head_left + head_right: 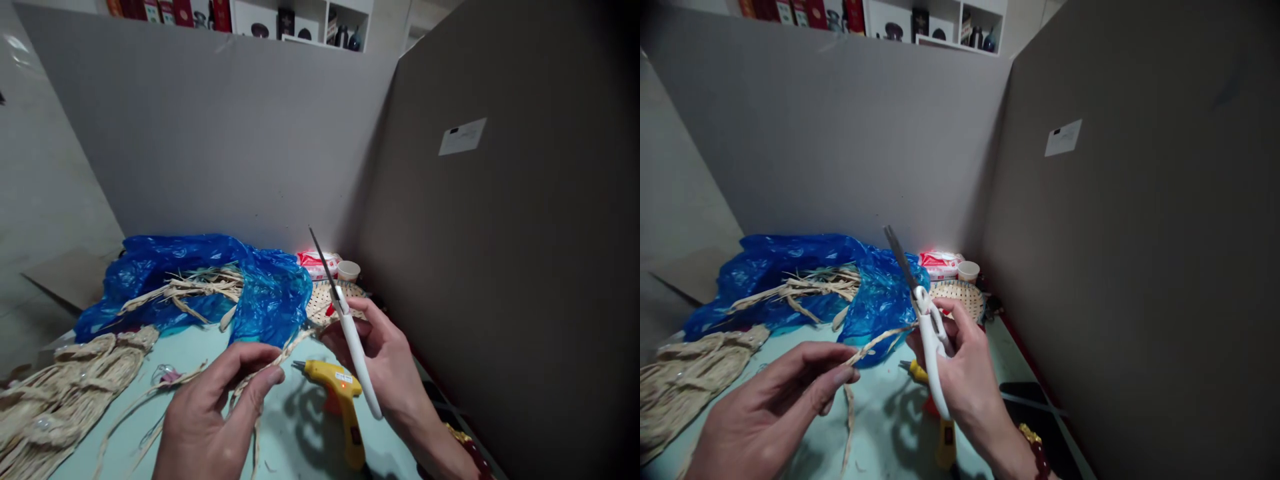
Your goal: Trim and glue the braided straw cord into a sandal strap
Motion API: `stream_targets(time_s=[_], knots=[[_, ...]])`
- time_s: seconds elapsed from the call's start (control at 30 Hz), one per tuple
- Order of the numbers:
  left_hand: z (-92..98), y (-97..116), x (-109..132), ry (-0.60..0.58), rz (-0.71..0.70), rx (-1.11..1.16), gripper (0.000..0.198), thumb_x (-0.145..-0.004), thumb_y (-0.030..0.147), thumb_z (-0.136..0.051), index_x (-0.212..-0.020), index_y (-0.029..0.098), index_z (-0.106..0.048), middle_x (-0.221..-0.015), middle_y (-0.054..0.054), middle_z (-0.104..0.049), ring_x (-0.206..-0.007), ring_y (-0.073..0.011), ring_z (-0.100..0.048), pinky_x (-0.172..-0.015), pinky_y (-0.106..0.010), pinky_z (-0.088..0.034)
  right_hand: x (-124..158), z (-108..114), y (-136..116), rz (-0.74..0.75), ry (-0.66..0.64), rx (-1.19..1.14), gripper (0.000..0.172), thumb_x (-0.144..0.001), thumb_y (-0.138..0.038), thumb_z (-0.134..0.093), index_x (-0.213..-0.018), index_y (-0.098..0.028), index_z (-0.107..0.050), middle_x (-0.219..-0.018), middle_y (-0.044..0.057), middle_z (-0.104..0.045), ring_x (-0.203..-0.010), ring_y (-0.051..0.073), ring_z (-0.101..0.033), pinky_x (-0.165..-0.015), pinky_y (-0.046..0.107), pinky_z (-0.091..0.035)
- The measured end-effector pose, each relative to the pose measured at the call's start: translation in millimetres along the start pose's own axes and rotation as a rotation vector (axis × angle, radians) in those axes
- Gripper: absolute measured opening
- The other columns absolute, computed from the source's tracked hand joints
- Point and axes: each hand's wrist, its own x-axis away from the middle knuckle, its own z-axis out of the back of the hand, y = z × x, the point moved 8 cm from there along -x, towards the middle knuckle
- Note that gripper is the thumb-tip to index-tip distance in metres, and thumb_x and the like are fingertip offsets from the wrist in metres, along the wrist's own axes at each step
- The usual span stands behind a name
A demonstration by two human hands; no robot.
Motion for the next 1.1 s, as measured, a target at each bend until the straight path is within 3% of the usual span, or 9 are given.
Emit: stream_targets(time_s=[0.1, 0.17, 0.3, 0.37, 0.6, 0.8, 0.87, 1.0, 1.1], knots=[[3.1, 9, -2, 0.011, -0.148, -0.041, 0.005, -0.075, 0.035, -0.074, -0.071, 0.032, -0.075, -0.069, 0.007, -0.075, -0.053, -0.0118, -0.06, -0.055, -0.017, -0.047, 4, 3, -14, 0.061, 0.03, 0.037, 0.037, -0.069, -0.033, -0.08, -0.097, -0.022, -0.059, -0.071, -0.001, -0.067, -0.062, 0.016, -0.061, -0.057, 0.027, -0.049], [-1.7, 19, 0, -0.047, -0.337, -0.078, 0.006, -0.079, 0.028, -0.071, -0.074, 0.031, -0.073, -0.071, 0.007, -0.075, -0.057, -0.0122, -0.064, -0.058, -0.017, -0.049, 9, 3, -23, 0.084, 0.024, 0.019, 0.036, -0.069, -0.032, -0.081, -0.096, -0.023, -0.059, -0.072, 0.0, -0.068, -0.065, 0.017, -0.063, -0.059, 0.027, -0.052], [-14.7, 32, 12, -0.172, -0.66, -0.19, 0.013, -0.086, 0.017, -0.065, -0.088, 0.03, -0.068, -0.083, 0.007, -0.075, -0.073, -0.0104, -0.071, -0.071, -0.014, -0.05, 13, -12, -21, 0.001, -0.139, -0.054, 0.048, -0.064, -0.029, -0.086, -0.102, -0.022, -0.057, -0.079, 0.001, -0.071, -0.069, 0.018, -0.067, -0.064, 0.028, -0.056], [-17.8, 31, 13, -0.185, -0.697, -0.241, 0.014, -0.088, 0.016, -0.062, -0.092, 0.029, -0.066, -0.084, 0.007, -0.074, -0.073, -0.0085, -0.07, -0.073, -0.012, -0.05, 14, -20, -15, -0.042, -0.204, -0.02, 0.047, -0.063, -0.028, -0.087, -0.1, -0.021, -0.059, -0.077, 0.001, -0.069, -0.064, 0.016, -0.065, -0.058, 0.026, -0.053], [-24.4, 22, 10, -0.216, -0.752, -0.342, 0.012, -0.091, 0.021, -0.058, -0.095, 0.027, -0.068, -0.091, 0.003, -0.078, -0.081, -0.0112, -0.073, -0.08, -0.014, -0.052, 13, -24, -8, -0.012, -0.183, 0.066, 0.045, -0.063, -0.028, -0.085, -0.099, -0.02, -0.059, -0.07, -0.001, -0.066, -0.063, 0.016, -0.062, -0.05, 0.023, -0.048], [-22.3, 16, 4, -0.255, -0.653, -0.258, 0.011, -0.089, 0.027, -0.062, -0.094, 0.031, -0.07, -0.09, 0.007, -0.079, -0.077, -0.0097, -0.073, -0.073, -0.01, -0.05, 10, -17, -4, -0.103, -0.095, -0.097, 0.052, -0.055, -0.026, -0.088, -0.092, -0.021, -0.052, -0.062, -0.006, -0.06, -0.054, 0.009, -0.051, -0.05, 0.02, -0.042], [-20.3, 14, 0, -0.244, -0.503, -0.192, 0.008, -0.086, 0.031, -0.065, -0.087, 0.035, -0.073, -0.086, 0.01, -0.078, -0.074, -0.0087, -0.072, -0.071, -0.009, -0.049, 7, -11, -5, -0.091, -0.059, -0.145, 0.054, -0.054, -0.025, -0.088, -0.092, -0.021, -0.051, -0.06, -0.007, -0.058, -0.054, 0.009, -0.049, -0.053, 0.021, -0.043], [-16.0, 0, -6, -0.19, -0.057, 0.004, 0.008, -0.077, 0.04, -0.071, -0.08, 0.033, -0.073, -0.083, 0.009, -0.078, -0.079, -0.0108, -0.072, -0.073, -0.009, -0.05, 0, 1, -10, -0.045, -0.048, -0.132, 0.042, -0.064, -0.028, -0.084, -0.09, -0.02, -0.053, -0.059, -0.008, -0.054, -0.053, 0.007, -0.045, -0.053, 0.021, -0.042], [-17.0, 0, -4, -0.185, 0.064, 0.168, 0.015, -0.075, 0.039, -0.069, -0.087, 0.029, -0.069, -0.082, 0.006, -0.075, -0.083, -0.012, -0.073, -0.073, -0.01, -0.052, -6, 7, -11, -0.022, -0.068, -0.157, 0.041, -0.063, -0.029, -0.085, -0.088, -0.02, -0.054, -0.056, -0.01, -0.051, -0.05, 0.006, -0.042, -0.049, 0.019, -0.039]])
